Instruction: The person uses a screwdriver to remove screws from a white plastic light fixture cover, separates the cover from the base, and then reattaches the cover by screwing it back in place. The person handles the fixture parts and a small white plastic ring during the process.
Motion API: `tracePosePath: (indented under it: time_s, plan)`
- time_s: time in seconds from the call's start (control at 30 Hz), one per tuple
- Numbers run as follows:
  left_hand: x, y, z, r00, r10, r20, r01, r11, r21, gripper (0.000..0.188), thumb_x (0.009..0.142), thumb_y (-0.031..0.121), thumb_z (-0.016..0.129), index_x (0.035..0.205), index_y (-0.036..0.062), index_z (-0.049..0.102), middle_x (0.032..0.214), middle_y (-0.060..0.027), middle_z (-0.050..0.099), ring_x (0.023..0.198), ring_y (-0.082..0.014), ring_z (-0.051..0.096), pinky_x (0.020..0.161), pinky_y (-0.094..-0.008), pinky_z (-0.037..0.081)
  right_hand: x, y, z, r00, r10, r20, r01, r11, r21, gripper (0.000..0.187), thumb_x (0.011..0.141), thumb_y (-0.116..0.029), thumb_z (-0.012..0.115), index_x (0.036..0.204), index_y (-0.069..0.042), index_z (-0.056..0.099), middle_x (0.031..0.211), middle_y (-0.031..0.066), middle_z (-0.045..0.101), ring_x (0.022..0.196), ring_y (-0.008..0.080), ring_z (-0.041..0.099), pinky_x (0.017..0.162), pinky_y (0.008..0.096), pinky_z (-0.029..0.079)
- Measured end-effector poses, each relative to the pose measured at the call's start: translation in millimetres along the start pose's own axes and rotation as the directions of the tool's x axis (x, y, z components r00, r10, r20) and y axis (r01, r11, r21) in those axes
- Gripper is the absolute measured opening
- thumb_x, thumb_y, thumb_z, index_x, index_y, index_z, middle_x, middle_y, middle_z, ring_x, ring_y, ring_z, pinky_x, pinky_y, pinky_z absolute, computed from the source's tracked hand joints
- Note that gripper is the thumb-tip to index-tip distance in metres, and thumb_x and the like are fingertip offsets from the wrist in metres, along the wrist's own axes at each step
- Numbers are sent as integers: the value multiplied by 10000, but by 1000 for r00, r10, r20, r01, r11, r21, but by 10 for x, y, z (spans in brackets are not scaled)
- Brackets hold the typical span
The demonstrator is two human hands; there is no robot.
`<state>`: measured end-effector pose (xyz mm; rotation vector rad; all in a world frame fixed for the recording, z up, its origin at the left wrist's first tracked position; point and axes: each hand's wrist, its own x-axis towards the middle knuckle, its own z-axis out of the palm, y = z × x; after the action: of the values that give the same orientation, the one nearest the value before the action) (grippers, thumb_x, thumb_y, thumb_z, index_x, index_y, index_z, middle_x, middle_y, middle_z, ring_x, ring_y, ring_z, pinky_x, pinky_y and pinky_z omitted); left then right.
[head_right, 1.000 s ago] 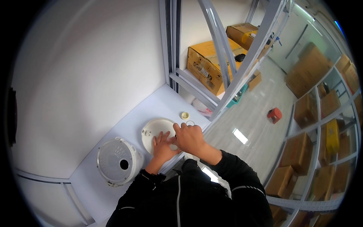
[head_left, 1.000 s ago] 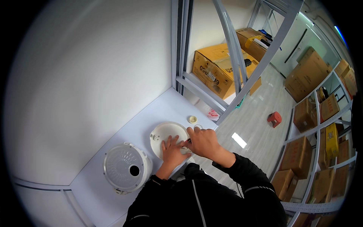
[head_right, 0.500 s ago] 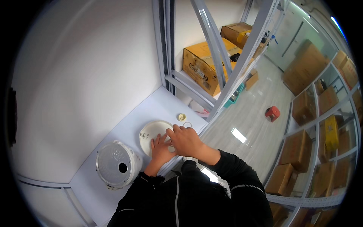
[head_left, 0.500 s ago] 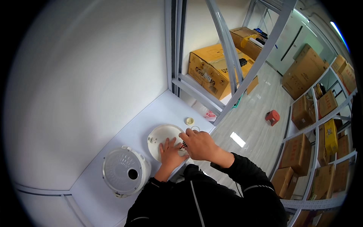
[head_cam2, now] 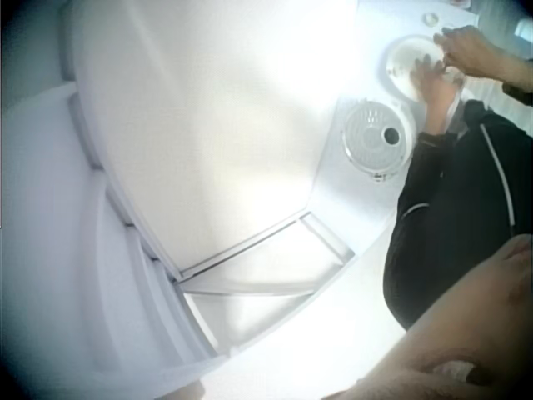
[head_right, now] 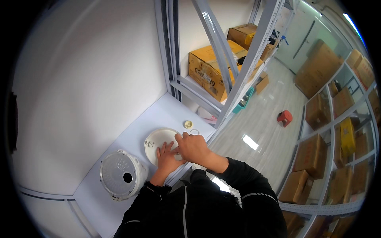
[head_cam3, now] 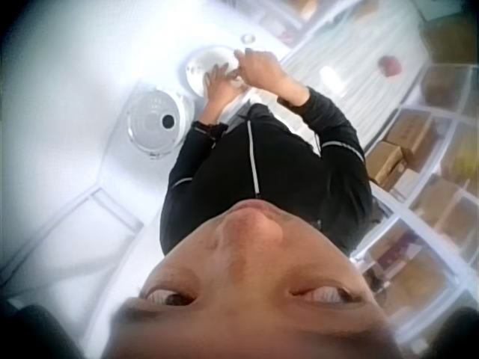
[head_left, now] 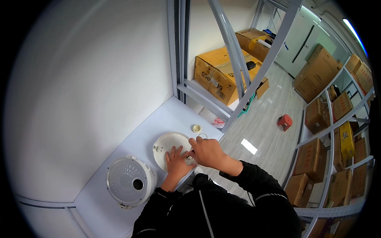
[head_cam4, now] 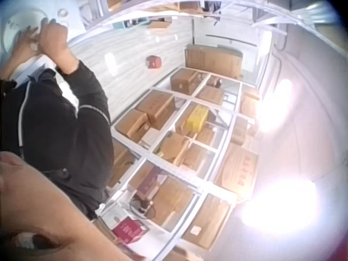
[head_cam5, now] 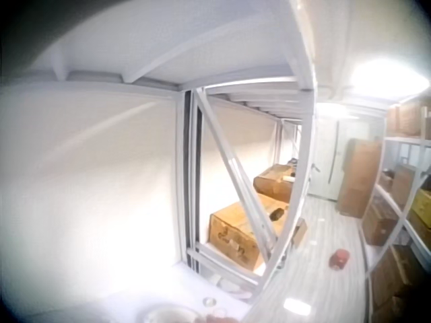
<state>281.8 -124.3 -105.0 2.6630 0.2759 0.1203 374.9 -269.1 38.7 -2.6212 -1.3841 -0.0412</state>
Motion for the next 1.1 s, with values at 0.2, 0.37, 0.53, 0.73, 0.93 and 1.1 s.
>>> tracePosePath:
  time_s: [0.2,0.37,0.53,0.73,0.93,1.1]
  plan:
    - [-9,-6,-10,1000,-6,0,6,1000,-3,646,721,540,872,1272,225,754,1576,-88,502,1559,-365,287,1249,-663,120,-46,12,-1,984,-81,-159,95,992,86,417,887,-316,778,1186,-74,619,901,128,659,674,328,708,565,415,543]
    - [-6,12,-19,1000,-1,5,1,1000,0,635,726,537,869,1266,224,755,1583,-90,496,1558,-367,287,1249,-663,116,-38,-14,-13,1000,23,-12,-23,999,44,427,884,-300,782,1207,-76,617,934,126,657,715,332,711,602,422,559]
    - [-20,31,-43,1000,-9,21,9,1000,3,673,719,537,873,1302,231,735,1595,-88,481,1562,-371,278,1250,-667,108,-65,-5,-2,996,-51,-72,60,990,127,405,894,-274,772,1216,-76,628,946,114,660,789,335,718,651,418,574]
    - [-18,91,-145,994,-33,103,32,999,12,761,691,519,893,1362,222,690,1628,-91,432,1578,-378,236,1257,-669,100,-95,48,110,994,-10,-105,38,962,270,408,849,-246,793,1178,-71,627,1020,126,684,846,356,733,685,436,587]
    - [-64,-1,-18,999,24,35,-27,997,68,766,707,433,881,1376,132,660,1620,-112,437,1561,-395,266,1260,-651,112,-196,25,-197,938,160,-307,-10,899,438,436,853,-200,839,1207,-40,642,996,146,724,876,354,742,749,408,593]
    - [-132,-29,120,998,57,5,-58,991,122,665,745,223,785,1379,85,639,1586,-130,469,1545,-381,301,1272,-621,133,-437,140,-322,804,304,-512,73,802,592,442,848,-97,843,1203,-29,589,988,133,701,884,255,734,793,358,573]
